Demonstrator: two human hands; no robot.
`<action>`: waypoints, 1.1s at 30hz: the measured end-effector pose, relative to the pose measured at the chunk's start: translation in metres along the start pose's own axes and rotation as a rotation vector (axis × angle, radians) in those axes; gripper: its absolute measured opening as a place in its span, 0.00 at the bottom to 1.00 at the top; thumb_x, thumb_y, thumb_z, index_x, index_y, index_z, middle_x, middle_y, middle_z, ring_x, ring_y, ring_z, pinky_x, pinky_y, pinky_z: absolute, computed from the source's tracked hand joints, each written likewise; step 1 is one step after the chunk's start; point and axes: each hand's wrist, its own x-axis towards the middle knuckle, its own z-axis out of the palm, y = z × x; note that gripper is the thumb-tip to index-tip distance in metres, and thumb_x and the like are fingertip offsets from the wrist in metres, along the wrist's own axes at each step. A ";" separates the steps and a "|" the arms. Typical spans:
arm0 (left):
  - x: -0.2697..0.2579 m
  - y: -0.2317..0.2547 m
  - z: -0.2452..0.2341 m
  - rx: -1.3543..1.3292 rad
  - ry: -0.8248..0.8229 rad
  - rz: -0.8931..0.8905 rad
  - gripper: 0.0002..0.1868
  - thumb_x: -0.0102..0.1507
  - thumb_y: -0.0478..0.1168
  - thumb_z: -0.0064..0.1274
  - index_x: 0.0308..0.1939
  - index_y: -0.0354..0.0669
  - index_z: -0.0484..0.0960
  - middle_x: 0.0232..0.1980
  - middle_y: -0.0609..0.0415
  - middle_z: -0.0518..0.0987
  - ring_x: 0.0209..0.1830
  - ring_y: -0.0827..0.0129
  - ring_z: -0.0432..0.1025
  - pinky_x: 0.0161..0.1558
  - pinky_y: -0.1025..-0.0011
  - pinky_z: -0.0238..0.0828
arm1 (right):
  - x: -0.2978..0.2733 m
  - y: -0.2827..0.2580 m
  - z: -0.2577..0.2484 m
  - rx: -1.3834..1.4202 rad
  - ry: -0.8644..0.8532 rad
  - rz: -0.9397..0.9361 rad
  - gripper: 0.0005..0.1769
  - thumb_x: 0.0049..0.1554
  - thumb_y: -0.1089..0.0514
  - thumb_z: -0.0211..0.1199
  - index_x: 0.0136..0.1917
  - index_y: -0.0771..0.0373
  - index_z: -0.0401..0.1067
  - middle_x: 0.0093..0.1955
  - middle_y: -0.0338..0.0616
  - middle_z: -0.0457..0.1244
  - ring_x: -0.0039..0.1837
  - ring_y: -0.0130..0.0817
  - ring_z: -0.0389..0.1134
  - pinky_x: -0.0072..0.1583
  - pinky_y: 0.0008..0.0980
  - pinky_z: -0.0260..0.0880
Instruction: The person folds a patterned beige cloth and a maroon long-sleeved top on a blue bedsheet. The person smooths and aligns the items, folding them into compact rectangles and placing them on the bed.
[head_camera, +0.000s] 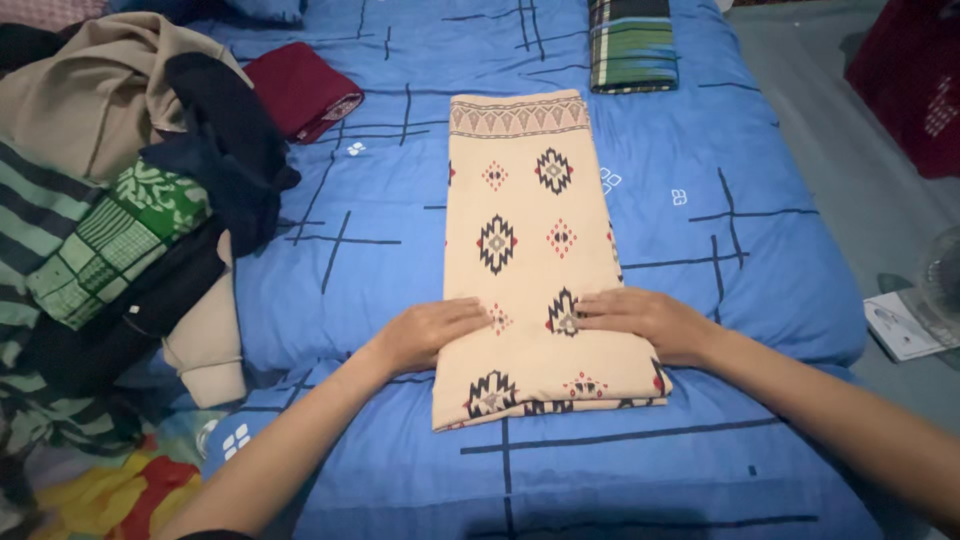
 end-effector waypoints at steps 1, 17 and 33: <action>0.003 0.007 -0.004 -0.041 -0.018 -0.077 0.26 0.64 0.44 0.57 0.66 0.50 0.75 0.63 0.47 0.80 0.65 0.54 0.76 0.63 0.61 0.74 | 0.001 -0.006 -0.004 0.078 -0.042 0.065 0.26 0.57 0.55 0.63 0.70 0.55 0.71 0.74 0.44 0.63 0.77 0.41 0.61 0.74 0.41 0.61; 0.019 -0.044 0.006 -0.382 0.190 -0.481 0.17 0.67 0.40 0.44 0.54 0.40 0.85 0.49 0.47 0.86 0.49 0.57 0.83 0.50 0.68 0.77 | 0.004 0.079 0.012 1.050 0.334 0.798 0.18 0.61 0.60 0.61 0.58 0.75 0.79 0.47 0.53 0.72 0.45 0.40 0.73 0.46 0.42 0.73; 0.012 -0.040 0.027 -0.994 0.135 -1.243 0.20 0.67 0.51 0.53 0.37 0.37 0.87 0.29 0.56 0.82 0.25 0.78 0.70 0.29 0.76 0.65 | 0.006 0.052 0.017 1.058 0.205 1.284 0.23 0.63 0.43 0.58 0.50 0.65 0.77 0.38 0.39 0.69 0.36 0.28 0.65 0.41 0.30 0.64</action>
